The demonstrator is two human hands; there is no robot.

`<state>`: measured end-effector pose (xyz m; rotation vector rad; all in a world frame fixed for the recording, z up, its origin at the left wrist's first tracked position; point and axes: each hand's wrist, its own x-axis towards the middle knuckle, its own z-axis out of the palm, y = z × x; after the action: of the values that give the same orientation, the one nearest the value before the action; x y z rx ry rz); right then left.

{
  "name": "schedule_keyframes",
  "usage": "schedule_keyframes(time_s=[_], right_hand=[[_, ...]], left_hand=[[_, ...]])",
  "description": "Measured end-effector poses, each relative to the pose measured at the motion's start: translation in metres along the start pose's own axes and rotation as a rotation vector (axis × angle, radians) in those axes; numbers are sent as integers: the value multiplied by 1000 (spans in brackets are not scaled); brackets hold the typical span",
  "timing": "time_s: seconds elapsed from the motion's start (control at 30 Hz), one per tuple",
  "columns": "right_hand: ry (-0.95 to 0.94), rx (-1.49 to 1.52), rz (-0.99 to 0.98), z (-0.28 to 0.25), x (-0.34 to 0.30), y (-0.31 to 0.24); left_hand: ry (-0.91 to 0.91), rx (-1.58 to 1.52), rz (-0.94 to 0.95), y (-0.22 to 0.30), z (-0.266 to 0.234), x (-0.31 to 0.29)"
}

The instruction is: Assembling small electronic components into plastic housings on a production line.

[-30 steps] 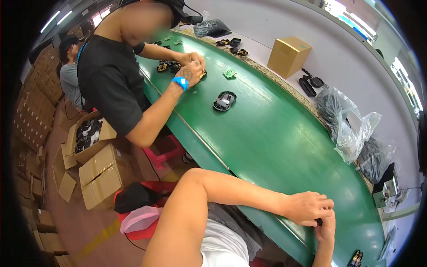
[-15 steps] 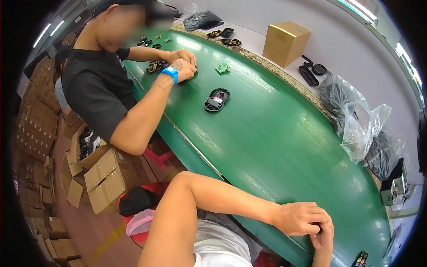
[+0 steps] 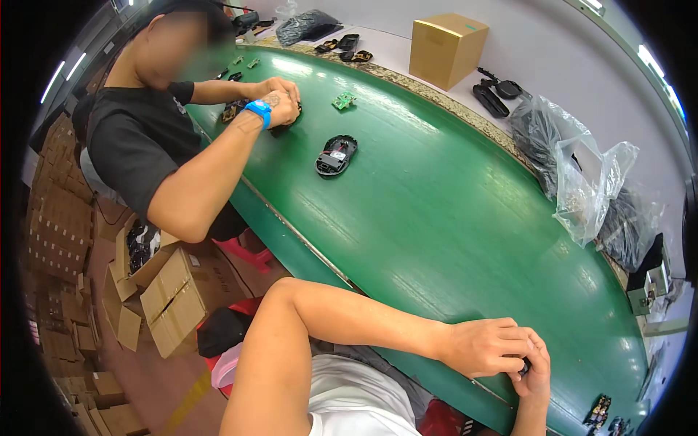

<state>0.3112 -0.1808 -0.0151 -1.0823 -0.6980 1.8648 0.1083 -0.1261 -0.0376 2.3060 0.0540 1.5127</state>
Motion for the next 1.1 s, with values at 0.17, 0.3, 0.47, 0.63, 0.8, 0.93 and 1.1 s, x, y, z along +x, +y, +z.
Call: schedule_keyframes(time_s=[0.17, 0.3, 0.47, 0.63, 0.8, 0.93, 1.1], right_hand=[[33, -9, 5, 5, 0, -1], [63, -2, -3, 9, -1, -2], [51, -44, -6, 10, -1, -3], [40, -42, -12, 9, -1, -2], [45, -31, -16, 11, -2, -2], [38, -32, -15, 9, -2, -2], [36, -57, -13, 9, -2, -2]], left_hand=[[-15, 42, -8, 0, -3, -2], [-42, 60, -30, 1, -4, -4], [-49, 125, -46, -1, 0, -6], [-85, 114, -63, -2, 0, -7], [-94, 116, -66, -1, -3, -7], [-86, 114, -61, -2, -2, -7], [-67, 107, -62, -2, -1, -7]])
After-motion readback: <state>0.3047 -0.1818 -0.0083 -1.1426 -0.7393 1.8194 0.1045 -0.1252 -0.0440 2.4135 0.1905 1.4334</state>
